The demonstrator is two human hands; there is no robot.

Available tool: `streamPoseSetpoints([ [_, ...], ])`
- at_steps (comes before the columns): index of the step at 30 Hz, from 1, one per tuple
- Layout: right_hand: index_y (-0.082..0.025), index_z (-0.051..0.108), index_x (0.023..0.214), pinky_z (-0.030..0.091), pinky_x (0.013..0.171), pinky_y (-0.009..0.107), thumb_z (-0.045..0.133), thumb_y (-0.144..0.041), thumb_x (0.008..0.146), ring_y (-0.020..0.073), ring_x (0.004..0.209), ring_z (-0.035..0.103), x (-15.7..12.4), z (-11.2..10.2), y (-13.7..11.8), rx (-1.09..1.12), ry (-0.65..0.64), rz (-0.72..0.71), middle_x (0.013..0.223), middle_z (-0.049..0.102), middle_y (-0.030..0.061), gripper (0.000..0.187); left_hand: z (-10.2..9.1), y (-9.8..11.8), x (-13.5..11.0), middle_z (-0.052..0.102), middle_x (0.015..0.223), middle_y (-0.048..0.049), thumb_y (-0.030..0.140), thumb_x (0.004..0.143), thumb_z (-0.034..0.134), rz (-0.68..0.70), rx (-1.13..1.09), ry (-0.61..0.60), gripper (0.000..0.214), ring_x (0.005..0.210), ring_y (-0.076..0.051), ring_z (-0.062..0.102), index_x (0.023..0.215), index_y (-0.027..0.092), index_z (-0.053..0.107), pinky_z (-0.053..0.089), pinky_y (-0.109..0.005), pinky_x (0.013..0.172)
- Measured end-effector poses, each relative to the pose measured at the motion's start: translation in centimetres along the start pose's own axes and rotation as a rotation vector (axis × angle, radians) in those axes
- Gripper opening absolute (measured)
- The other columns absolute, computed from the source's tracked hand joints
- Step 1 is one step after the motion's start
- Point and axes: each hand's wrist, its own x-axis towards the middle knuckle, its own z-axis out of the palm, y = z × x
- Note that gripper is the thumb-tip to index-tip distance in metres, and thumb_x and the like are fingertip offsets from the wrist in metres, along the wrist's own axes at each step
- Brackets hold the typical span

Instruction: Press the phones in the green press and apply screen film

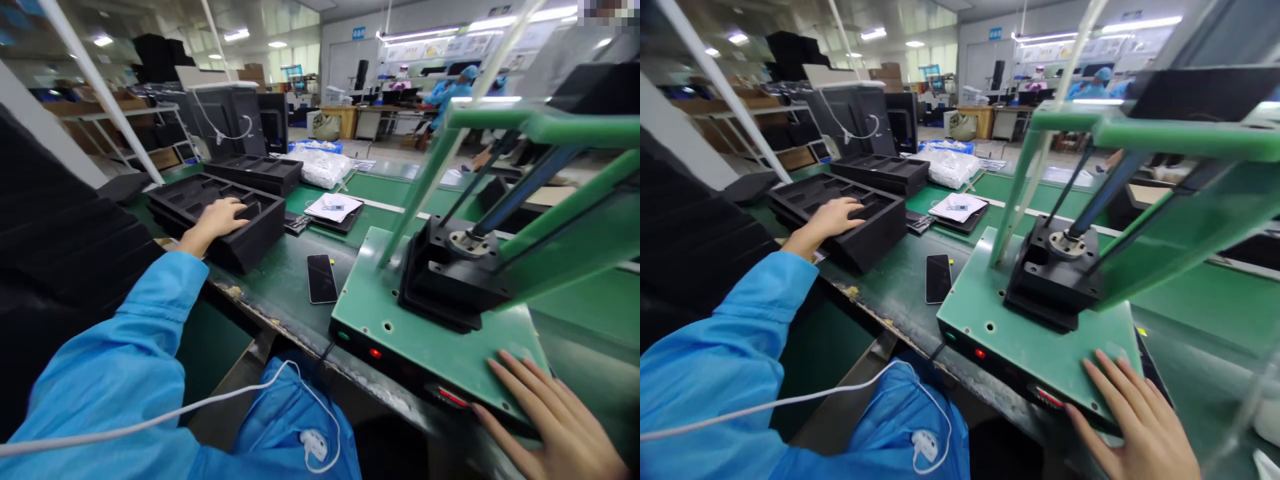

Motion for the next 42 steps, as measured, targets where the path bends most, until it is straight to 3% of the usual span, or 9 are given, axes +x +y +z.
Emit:
streamPoseSetpoints([
  [3, -0.023, 0.046, 0.147, 0.041, 0.107, 0.059, 0.055, -0.048, 0.094, 0.0389, 0.127, 0.054, 0.3, -1.9, -1.2, 0.018, -0.034, -0.040, 0.140, 0.056, 0.0135, 0.060, -0.5, 1.7, -1.4, 0.047, 0.147, -0.0125, 0.083, 0.073, 0.057, 0.154, 0.249, 0.244, 0.084, 0.143, -0.044, 0.028, 0.118, 0.013, 0.064, 0.010, -0.072, 0.113],
  [5, -0.024, 0.055, 0.138, 0.050, 0.097, 0.054, 0.059, -0.041, 0.093, 0.0355, 0.114, 0.063, 0.0, -3.6, -1.8, 0.081, 0.021, 0.027, 0.129, 0.064, 0.0120, 0.048, -0.7, 3.1, -2.6, 0.044, 0.151, -0.0109, 0.081, 0.078, 0.056, 0.285, 0.300, 0.437, 0.082, 0.143, -0.040, 0.029, 0.125, 0.014, 0.059, 0.012, -0.071, 0.114],
  [8, -0.024, 0.070, 0.109, 0.055, 0.076, 0.049, 0.061, -0.037, 0.091, 0.0323, 0.083, 0.069, -1.1, -5.8, -1.5, 0.069, 0.395, 0.391, 0.097, 0.072, 0.0098, 0.024, 0.7, 5.4, -5.1, 0.056, 0.141, -0.0067, 0.062, 0.085, 0.063, 0.404, 0.184, 0.606, 0.058, 0.132, -0.032, 0.048, 0.125, 0.020, 0.061, 0.033, -0.057, 0.113],
  [11, -0.019, 0.072, 0.100, 0.054, 0.069, 0.050, 0.060, -0.045, 0.090, 0.0335, 0.073, 0.067, -2.7, -5.4, 1.4, 0.075, 0.741, 0.745, 0.083, 0.069, 0.0117, 0.031, 5.0, 8.0, -7.9, 0.069, 0.117, -0.0039, 0.051, 0.088, 0.061, 0.482, -0.007, 0.511, 0.043, 0.109, -0.025, 0.064, 0.121, 0.023, 0.063, 0.049, -0.041, 0.101],
  [17, -0.013, 0.065, 0.113, 0.053, 0.084, 0.054, 0.057, -0.062, 0.083, 0.0375, 0.097, 0.066, -4.9, 1.5, 8.5, 0.077, 0.222, 0.817, 0.106, 0.068, 0.0186, 0.059, 16.2, 13.9, -10.8, 0.048, 0.149, -0.0168, 0.059, 0.093, 0.047, 0.219, 0.232, -0.148, 0.069, 0.125, -0.036, 0.054, 0.147, 0.016, 0.044, 0.048, -0.045, 0.099],
  [20, -0.009, 0.059, 0.124, 0.047, 0.096, 0.059, 0.056, -0.062, 0.082, 0.0403, 0.113, 0.059, -5.3, 3.5, 9.5, 0.068, 0.103, 0.728, 0.120, 0.063, 0.0235, 0.068, 18.8, 16.0, -11.1, 0.034, 0.158, -0.0196, 0.059, 0.094, 0.044, 0.121, 0.349, -0.260, 0.073, 0.131, -0.043, 0.045, 0.152, 0.016, 0.037, 0.042, -0.055, 0.103],
  [30, -0.006, 0.053, 0.129, 0.053, 0.093, 0.057, 0.039, -0.033, 0.088, 0.0392, 0.113, 0.061, -6.8, 4.6, 10.3, -0.105, -0.029, 0.325, 0.125, 0.060, 0.0266, 0.050, 18.6, 16.2, -9.4, 0.027, 0.162, -0.0172, 0.060, 0.086, 0.054, 0.079, 0.240, -0.365, 0.082, 0.142, -0.037, 0.037, 0.154, 0.019, 0.032, 0.038, -0.050, 0.111],
  [35, -0.004, 0.052, 0.129, 0.053, 0.095, 0.056, 0.040, -0.029, 0.088, 0.0392, 0.114, 0.060, -6.9, 4.7, 10.2, -0.122, -0.033, 0.270, 0.124, 0.060, 0.0268, 0.049, 19.8, 16.9, -9.0, 0.020, 0.164, -0.0164, 0.056, 0.088, 0.051, 0.029, 0.232, -0.391, 0.079, 0.148, -0.045, 0.023, 0.155, 0.021, 0.030, 0.026, -0.063, 0.114],
  [42, -0.004, 0.051, 0.129, 0.054, 0.093, 0.056, 0.039, -0.029, 0.090, 0.0391, 0.114, 0.061, -6.6, 4.5, 9.8, -0.113, -0.015, 0.275, 0.124, 0.060, 0.0275, 0.048, 18.1, 16.2, -9.2, 0.028, 0.160, -0.0244, 0.052, 0.085, 0.052, 0.017, 0.285, -0.365, 0.081, 0.141, -0.039, 0.040, 0.155, 0.018, 0.028, 0.038, -0.050, 0.109],
])
